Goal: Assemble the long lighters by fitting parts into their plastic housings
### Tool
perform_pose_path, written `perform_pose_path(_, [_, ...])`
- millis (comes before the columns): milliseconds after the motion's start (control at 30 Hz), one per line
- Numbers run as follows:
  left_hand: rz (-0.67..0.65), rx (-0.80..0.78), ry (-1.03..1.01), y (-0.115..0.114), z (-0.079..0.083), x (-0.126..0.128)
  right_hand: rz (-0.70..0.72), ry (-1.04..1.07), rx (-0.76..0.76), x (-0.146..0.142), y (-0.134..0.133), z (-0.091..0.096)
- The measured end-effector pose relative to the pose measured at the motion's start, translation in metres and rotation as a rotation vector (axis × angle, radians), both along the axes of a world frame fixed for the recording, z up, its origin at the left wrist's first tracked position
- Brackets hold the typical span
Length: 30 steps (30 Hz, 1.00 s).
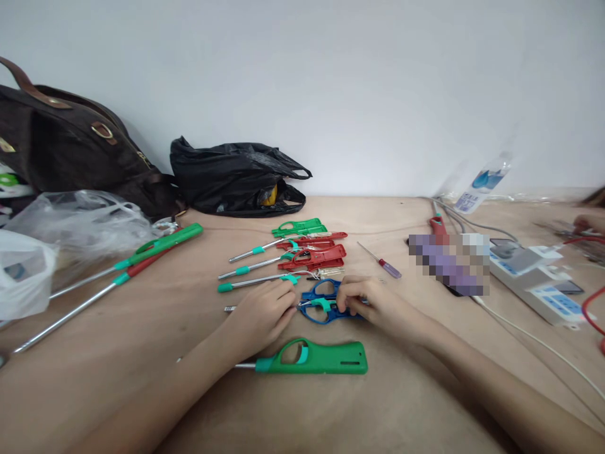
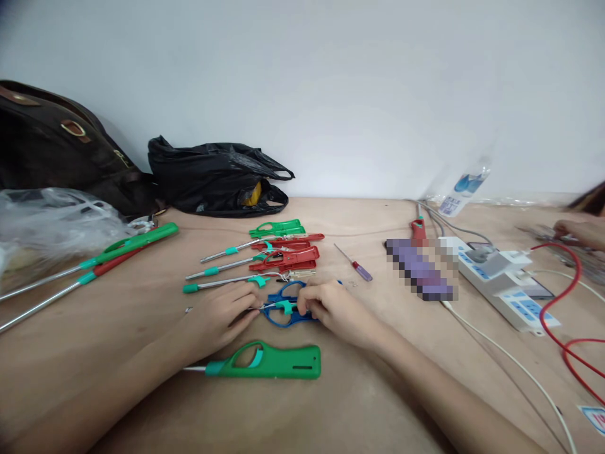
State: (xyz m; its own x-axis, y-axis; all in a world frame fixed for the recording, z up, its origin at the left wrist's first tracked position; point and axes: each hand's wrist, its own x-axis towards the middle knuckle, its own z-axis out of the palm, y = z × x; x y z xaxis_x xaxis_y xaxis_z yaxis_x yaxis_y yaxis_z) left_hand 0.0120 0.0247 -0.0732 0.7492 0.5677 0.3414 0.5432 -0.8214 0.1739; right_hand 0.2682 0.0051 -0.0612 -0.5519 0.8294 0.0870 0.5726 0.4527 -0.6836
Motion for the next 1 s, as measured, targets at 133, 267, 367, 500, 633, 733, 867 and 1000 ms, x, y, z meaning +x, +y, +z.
perform_pose_path(133, [0.001,-0.005,0.003,0.0,0.001,0.0,0.003,0.006,0.007,-0.001,-0.001,0.004])
perform_pose_path(267, [-0.004,-0.006,-0.003,0.0,0.0,0.0,-0.001,-0.017,0.009,-0.004,-0.004,0.01])
perform_pose_path(367, [-0.001,0.004,0.007,0.0,0.0,0.0,-0.011,-0.04,0.014,-0.005,-0.006,0.01])
perform_pose_path(500, [0.003,0.016,0.029,0.0,0.0,0.0,-0.06,-0.067,0.035,-0.005,-0.006,0.004])
perform_pose_path(633, [0.006,0.023,0.018,0.0,0.0,0.001,-0.143,-0.1,0.036,-0.008,-0.008,0.002])
perform_pose_path(733, [0.007,0.024,0.02,0.0,0.0,0.0,-0.159,-0.15,0.076,-0.009,-0.009,0.003])
perform_pose_path(867, [0.002,0.025,0.036,0.001,-0.001,0.0,-0.16,-0.2,0.109,-0.008,-0.009,0.001])
perform_pose_path(1000, [0.005,0.023,0.03,0.001,-0.002,0.0,-0.168,-0.225,0.097,-0.007,-0.008,0.0])
